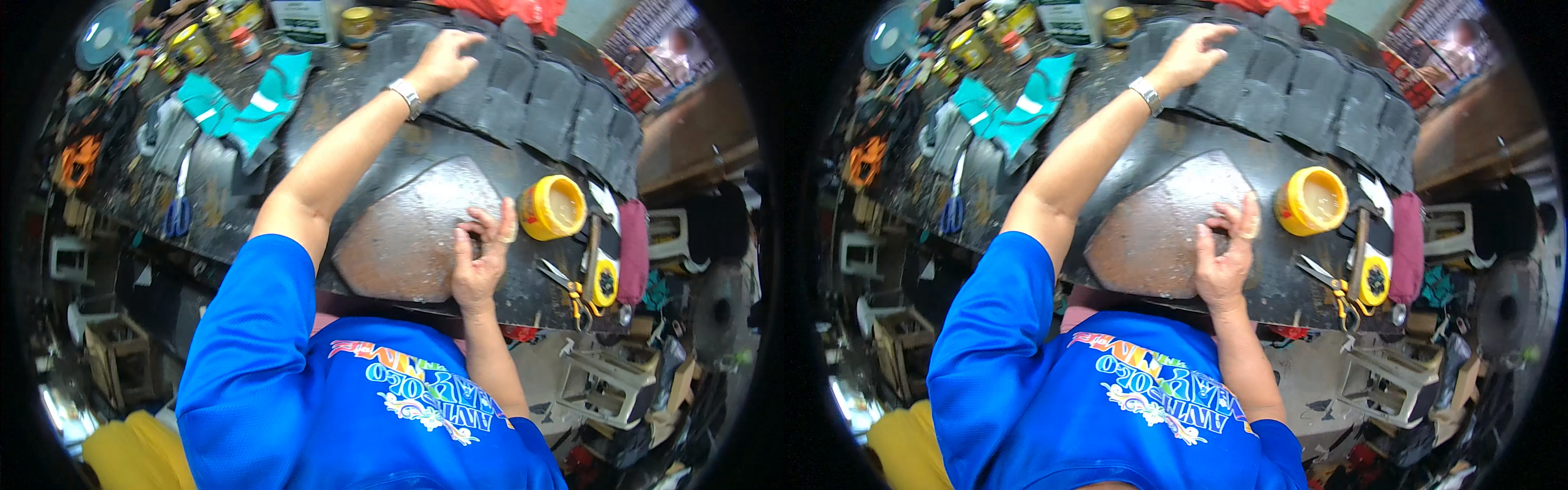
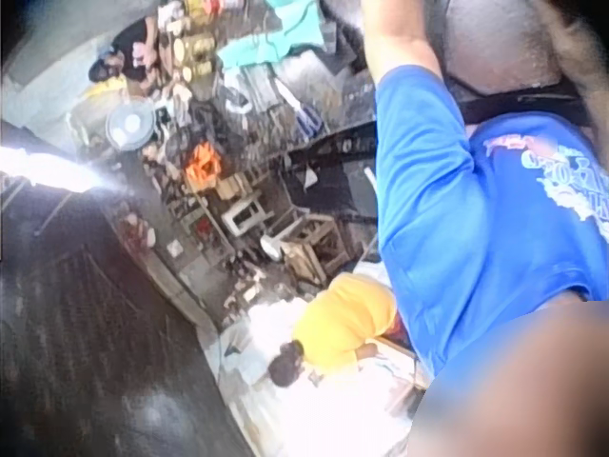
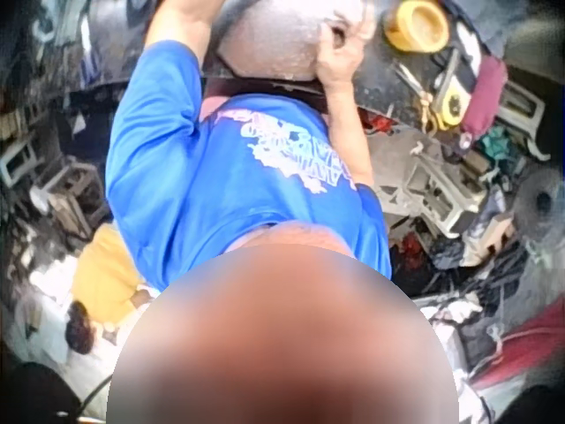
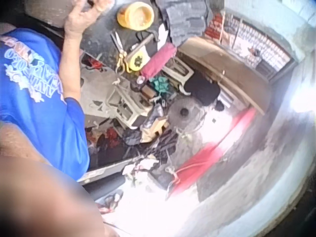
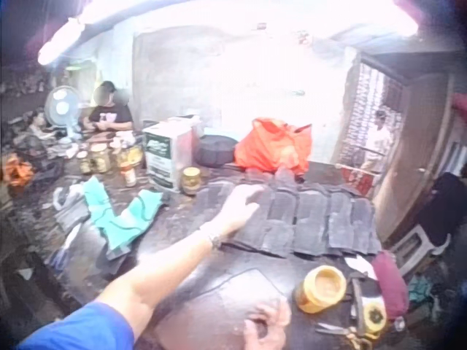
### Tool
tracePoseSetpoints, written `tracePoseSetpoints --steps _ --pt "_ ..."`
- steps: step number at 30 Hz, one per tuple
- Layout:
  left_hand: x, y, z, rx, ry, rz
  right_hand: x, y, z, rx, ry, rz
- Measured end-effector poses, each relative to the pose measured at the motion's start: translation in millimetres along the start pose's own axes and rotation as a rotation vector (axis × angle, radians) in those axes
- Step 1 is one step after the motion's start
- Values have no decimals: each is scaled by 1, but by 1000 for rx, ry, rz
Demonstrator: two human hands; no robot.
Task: The person repeatedly rubs small black rubber pieces on a flat surface, then dips fingers into a yellow tub of paste and rubs the paste onto the rubber pieces. The person continues this cycle of rubbing and applying paste throughout the clip.
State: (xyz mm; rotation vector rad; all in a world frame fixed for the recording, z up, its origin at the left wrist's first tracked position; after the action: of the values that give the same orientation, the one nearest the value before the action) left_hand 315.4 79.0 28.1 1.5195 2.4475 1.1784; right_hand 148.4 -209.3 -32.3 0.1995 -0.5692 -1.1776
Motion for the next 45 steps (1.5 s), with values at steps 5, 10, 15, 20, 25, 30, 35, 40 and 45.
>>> tracePoseSetpoints --steps 5,10,15,20,25,30,35,40,45 --pt "88 -82 -49 -89 210 124 -1 0 3 -19 -5 22" --pt "205 -155 -48 269 688 -1 -3 0 3 60 -72 10" --pt "251 -199 -14 791 861 13 -3 -1 5 56 -94 23" --pt "255 -209 6 638 545 -81 -5 0 4 24 -79 20" --pt "240 -208 11 522 37 -37 22 11 10 86 -21 31" --pt "219 -219 3 362 146 107 129 74 20 261 -637 -105" --pt "198 -194 -11 87 540 68 164 131 -27 45 -999 360" --pt "183 -137 -72 -201 459 -86 146 154 -52 -295 -1331 612" --pt "170 -100 -146 153 -727 54 152 161 -13 -112 -1149 258"
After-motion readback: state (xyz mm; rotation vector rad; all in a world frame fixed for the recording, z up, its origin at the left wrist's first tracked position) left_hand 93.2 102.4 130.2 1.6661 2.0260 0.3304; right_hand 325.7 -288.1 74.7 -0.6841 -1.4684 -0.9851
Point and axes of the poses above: each hand's wrist, its own y-axis towards the middle knuckle, its own x-axis out of the back of the hand, z = x × y, the point moved 3 cm from there along y, towards the middle knuckle, and after that the axes turned 14 degrees about -y, right-handed, at the moved point
